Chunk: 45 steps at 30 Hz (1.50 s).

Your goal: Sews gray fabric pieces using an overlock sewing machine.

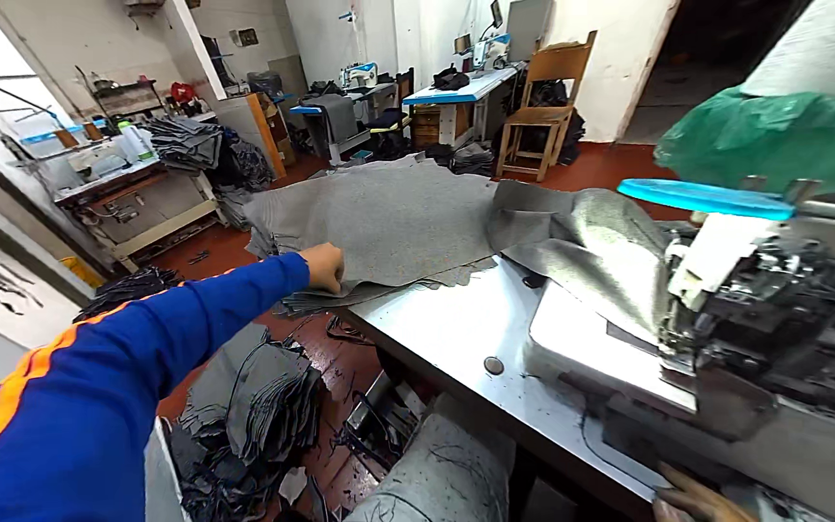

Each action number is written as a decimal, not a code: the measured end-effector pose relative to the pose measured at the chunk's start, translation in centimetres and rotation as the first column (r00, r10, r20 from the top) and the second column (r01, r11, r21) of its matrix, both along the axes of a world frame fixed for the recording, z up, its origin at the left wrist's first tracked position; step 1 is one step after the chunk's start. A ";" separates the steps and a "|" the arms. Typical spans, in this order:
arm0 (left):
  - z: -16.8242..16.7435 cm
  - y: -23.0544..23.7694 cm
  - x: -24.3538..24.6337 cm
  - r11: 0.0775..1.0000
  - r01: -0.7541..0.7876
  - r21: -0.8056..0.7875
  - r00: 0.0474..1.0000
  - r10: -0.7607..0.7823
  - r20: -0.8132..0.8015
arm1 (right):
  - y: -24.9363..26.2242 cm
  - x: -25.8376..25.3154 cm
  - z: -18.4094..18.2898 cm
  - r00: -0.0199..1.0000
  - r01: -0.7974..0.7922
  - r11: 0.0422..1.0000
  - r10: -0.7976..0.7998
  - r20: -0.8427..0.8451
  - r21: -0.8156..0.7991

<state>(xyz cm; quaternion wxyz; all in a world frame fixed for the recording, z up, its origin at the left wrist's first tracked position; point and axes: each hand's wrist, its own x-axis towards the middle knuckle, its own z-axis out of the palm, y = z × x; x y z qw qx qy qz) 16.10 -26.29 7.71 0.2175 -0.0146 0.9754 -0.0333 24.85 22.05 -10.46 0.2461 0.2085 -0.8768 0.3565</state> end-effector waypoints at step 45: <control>-3.9 24.6 -2.5 0.377 0.876 0.301 0.422 -0.296 -0.857 | 15.1 1.1 17.0 0.923 0.385 0.888 -0.374 -0.090 0.253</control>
